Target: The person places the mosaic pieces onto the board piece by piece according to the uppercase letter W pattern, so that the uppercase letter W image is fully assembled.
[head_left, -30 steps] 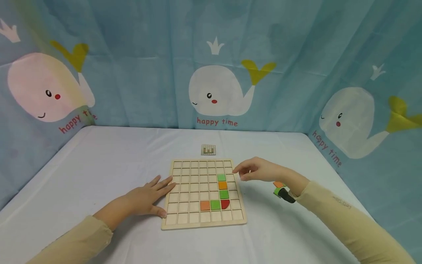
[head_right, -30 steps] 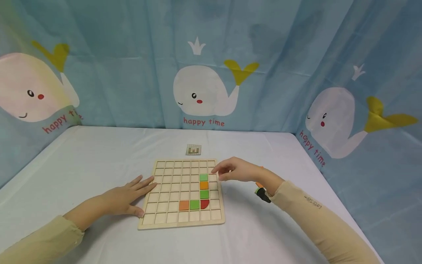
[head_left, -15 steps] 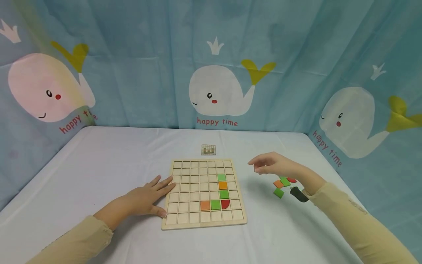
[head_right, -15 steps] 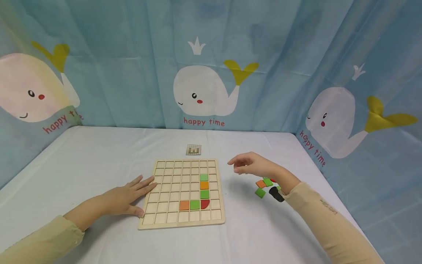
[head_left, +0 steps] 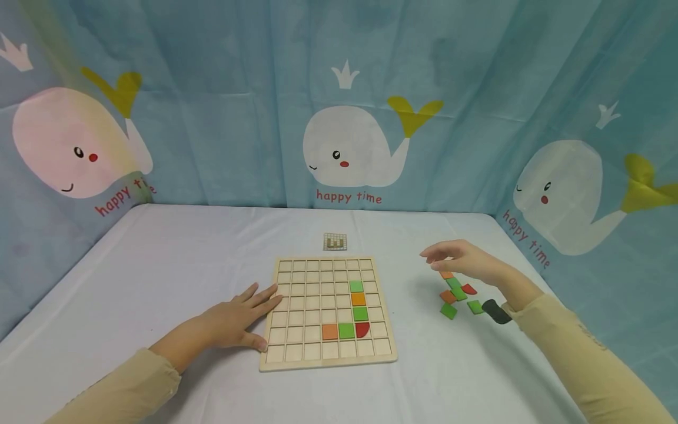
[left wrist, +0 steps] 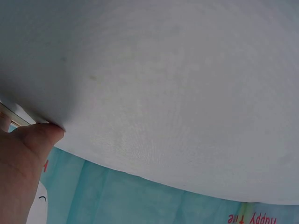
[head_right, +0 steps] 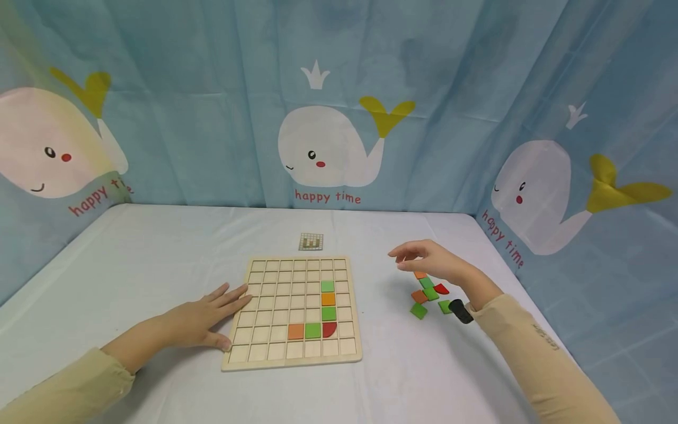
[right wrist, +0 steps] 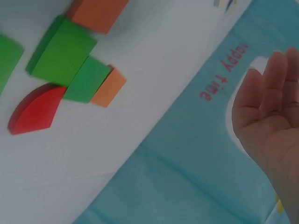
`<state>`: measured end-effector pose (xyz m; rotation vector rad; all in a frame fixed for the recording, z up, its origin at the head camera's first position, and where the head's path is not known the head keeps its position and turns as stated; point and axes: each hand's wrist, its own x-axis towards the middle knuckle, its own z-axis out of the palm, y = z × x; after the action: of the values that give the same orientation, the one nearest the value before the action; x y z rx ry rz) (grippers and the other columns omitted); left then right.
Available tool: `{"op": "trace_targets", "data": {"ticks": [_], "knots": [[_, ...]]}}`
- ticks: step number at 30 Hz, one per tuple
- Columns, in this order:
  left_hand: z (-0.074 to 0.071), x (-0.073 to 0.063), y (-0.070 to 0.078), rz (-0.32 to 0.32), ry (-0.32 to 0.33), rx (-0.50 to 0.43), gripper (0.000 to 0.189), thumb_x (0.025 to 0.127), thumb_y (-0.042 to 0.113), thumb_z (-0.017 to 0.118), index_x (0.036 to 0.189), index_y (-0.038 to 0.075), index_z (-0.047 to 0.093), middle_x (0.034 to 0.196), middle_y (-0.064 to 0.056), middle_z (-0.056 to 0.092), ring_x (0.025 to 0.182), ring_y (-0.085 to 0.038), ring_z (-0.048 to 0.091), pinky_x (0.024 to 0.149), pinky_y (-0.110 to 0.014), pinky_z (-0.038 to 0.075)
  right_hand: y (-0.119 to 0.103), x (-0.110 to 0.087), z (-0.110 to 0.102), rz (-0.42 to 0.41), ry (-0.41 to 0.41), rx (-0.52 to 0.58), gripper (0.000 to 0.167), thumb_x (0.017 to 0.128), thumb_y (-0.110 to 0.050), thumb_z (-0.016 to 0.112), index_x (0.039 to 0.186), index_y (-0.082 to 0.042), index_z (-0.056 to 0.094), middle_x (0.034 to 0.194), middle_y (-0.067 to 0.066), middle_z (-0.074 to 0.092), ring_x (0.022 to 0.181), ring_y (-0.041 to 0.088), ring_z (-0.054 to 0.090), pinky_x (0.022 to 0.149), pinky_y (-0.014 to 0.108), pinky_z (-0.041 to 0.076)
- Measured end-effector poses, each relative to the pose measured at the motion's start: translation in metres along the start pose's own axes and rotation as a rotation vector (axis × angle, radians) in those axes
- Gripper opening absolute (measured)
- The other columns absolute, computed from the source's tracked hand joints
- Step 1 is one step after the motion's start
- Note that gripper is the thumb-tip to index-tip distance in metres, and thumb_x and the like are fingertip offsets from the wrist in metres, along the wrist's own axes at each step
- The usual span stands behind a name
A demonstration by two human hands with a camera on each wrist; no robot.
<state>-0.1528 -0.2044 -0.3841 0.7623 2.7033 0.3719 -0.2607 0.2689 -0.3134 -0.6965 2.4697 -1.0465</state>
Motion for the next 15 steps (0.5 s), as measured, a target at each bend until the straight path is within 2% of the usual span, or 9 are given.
{"op": "trace_targets", "data": {"ticks": [9,15], "knots": [[-0.001,-0.001,0.001,-0.001,0.004,0.001,0.098,0.079,0.064,0.062,0.153,0.008,0.03,0.16,-0.013,0.016,0.141,-0.05,0.014,0.095,-0.072,0.032,0.021,-0.004,-0.013,0.017,0.02,0.01,0.037,0.095,-0.015,0.063,0.126,0.004,0.059,0.123,0.025,0.056,0.11,0.029,0.054,0.092,0.043,0.046],[0.0,0.0,0.001,-0.005,-0.003,-0.002,0.098,0.079,0.063,0.062,0.153,0.009,0.029,0.161,-0.012,0.016,0.141,-0.05,0.014,0.097,-0.072,0.031,0.04,-0.006,-0.019,0.082,0.006,0.013,0.037,0.094,-0.015,0.065,0.123,0.007,0.059,0.115,0.02,0.061,0.101,0.025,0.059,0.09,0.043,0.046]]}}
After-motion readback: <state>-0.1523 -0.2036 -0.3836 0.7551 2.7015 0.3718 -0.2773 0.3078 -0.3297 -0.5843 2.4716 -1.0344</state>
